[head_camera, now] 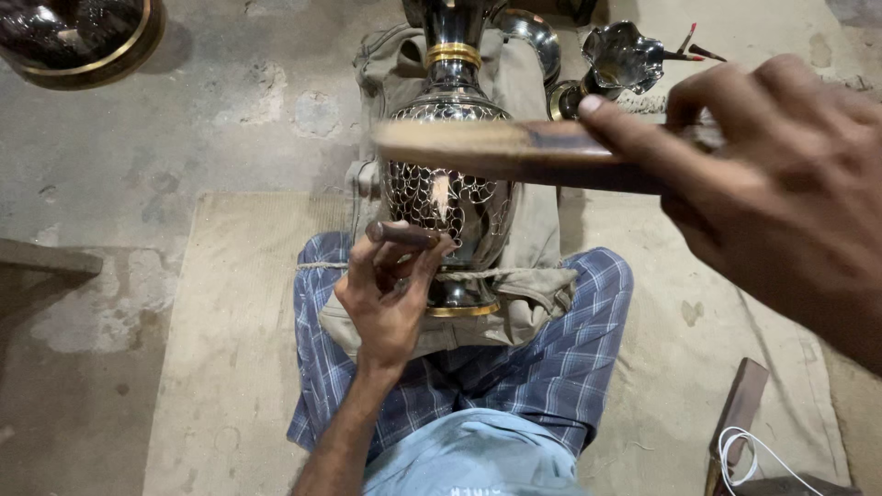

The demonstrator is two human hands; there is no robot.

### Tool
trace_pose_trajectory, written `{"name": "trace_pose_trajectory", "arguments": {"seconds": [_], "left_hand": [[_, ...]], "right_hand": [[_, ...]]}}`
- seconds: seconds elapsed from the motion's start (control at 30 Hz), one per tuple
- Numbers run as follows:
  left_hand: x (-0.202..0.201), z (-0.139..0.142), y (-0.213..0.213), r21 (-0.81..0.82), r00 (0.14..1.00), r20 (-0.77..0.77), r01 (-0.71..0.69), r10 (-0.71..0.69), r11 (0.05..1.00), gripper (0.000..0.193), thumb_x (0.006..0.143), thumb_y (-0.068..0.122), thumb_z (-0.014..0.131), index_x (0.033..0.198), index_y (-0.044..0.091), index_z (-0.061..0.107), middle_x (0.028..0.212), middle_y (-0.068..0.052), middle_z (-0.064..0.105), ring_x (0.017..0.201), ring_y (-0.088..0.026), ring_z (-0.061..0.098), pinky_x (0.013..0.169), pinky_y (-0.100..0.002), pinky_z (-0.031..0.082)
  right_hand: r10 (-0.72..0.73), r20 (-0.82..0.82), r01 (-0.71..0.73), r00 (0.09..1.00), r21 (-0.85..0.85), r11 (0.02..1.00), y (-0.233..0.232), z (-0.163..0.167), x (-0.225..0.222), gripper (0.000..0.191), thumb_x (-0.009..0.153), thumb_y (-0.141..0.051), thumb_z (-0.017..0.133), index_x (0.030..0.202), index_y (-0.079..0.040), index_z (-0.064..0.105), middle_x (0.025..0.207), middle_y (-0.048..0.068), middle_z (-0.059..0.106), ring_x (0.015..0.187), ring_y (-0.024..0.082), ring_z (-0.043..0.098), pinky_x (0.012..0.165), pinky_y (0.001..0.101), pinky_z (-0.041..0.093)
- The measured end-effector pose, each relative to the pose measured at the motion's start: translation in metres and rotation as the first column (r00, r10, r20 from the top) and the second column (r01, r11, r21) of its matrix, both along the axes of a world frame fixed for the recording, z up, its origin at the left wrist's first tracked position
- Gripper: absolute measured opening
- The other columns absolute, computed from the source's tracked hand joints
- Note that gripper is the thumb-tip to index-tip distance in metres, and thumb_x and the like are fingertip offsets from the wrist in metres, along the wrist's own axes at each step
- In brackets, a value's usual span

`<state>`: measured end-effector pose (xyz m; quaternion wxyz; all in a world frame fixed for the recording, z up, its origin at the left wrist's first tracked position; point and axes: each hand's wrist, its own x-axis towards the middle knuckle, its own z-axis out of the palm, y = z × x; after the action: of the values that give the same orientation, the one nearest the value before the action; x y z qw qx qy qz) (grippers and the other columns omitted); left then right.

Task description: The person sits on the floor and uses a hammer and chisel to emboss a decorative pattern on a metal vase. They repeatedly tap the chisel against the vase surface to create indentations, occasionally rotating the vase to access different areas.

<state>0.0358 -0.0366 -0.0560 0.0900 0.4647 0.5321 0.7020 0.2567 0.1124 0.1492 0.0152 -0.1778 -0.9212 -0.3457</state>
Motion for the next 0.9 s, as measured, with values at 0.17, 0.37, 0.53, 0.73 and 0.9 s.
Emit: {"name": "trace_pose_trajectory", "arguments": {"seconds": [0.17,0.37,0.53,0.73,0.9], "left_hand": [[0.000,0.002,0.003,-0.013,0.999,-0.035,-0.027,0.027,1.000,0.039,0.097,0.005,0.078,0.127,0.011,0.055,0.105,-0.009,0.080,0.091,-0.015,0.081,0.076,-0.025,0.067],[-0.002,-0.018,-0.003,0.046,0.991,-0.131,-0.027,0.032,0.999,0.037,0.103,0.003,0.075,0.130,0.012,0.051,0.108,-0.013,0.078,0.093,-0.021,0.081,0.080,-0.026,0.070],[-0.001,-0.043,-0.006,0.068,0.964,-0.205,-0.160,0.171,0.985,0.050,0.092,0.005,0.078,0.132,0.003,0.050,0.098,-0.019,0.067,0.079,-0.028,0.069,0.076,-0.034,0.065],[-0.006,-0.059,-0.007,-0.062,0.982,-0.146,-0.127,0.117,0.990,0.032,0.095,0.007,0.078,0.124,0.009,0.064,0.091,-0.007,0.075,0.081,-0.018,0.076,0.072,-0.030,0.069],[-0.008,-0.050,-0.006,-0.060,0.974,-0.195,-0.134,0.120,0.989,0.036,0.093,0.011,0.082,0.124,0.006,0.063,0.091,-0.003,0.076,0.073,-0.013,0.075,0.068,-0.028,0.066]], "right_hand": [[0.037,-0.061,-0.044,0.997,-0.127,0.991,-0.006,0.005,-0.009,0.067,0.090,-0.023,0.076,0.153,-0.027,0.055,0.104,0.005,0.069,0.081,0.016,0.064,0.063,0.0300,0.054],[0.190,-0.190,-0.241,0.963,-0.300,0.923,-0.022,0.038,-0.026,0.065,0.090,-0.016,0.075,0.153,-0.016,0.058,0.097,0.005,0.069,0.075,0.018,0.063,0.064,0.0356,0.052],[0.319,-0.104,-0.331,0.942,-0.122,0.936,-0.038,0.043,-0.039,0.073,0.082,-0.017,0.072,0.151,-0.027,0.051,0.093,0.000,0.071,0.075,0.018,0.065,0.063,0.0341,0.054],[0.245,0.006,-0.245,0.969,-0.062,0.968,-0.038,0.039,-0.041,0.075,0.087,-0.025,0.070,0.156,-0.032,0.044,0.094,-0.004,0.072,0.076,0.015,0.065,0.066,0.0307,0.057],[0.167,0.018,-0.165,0.986,-0.081,0.983,-0.035,0.027,-0.034,0.074,0.089,-0.024,0.071,0.157,-0.035,0.044,0.101,-0.004,0.075,0.075,0.014,0.066,0.064,0.0287,0.058]]}}
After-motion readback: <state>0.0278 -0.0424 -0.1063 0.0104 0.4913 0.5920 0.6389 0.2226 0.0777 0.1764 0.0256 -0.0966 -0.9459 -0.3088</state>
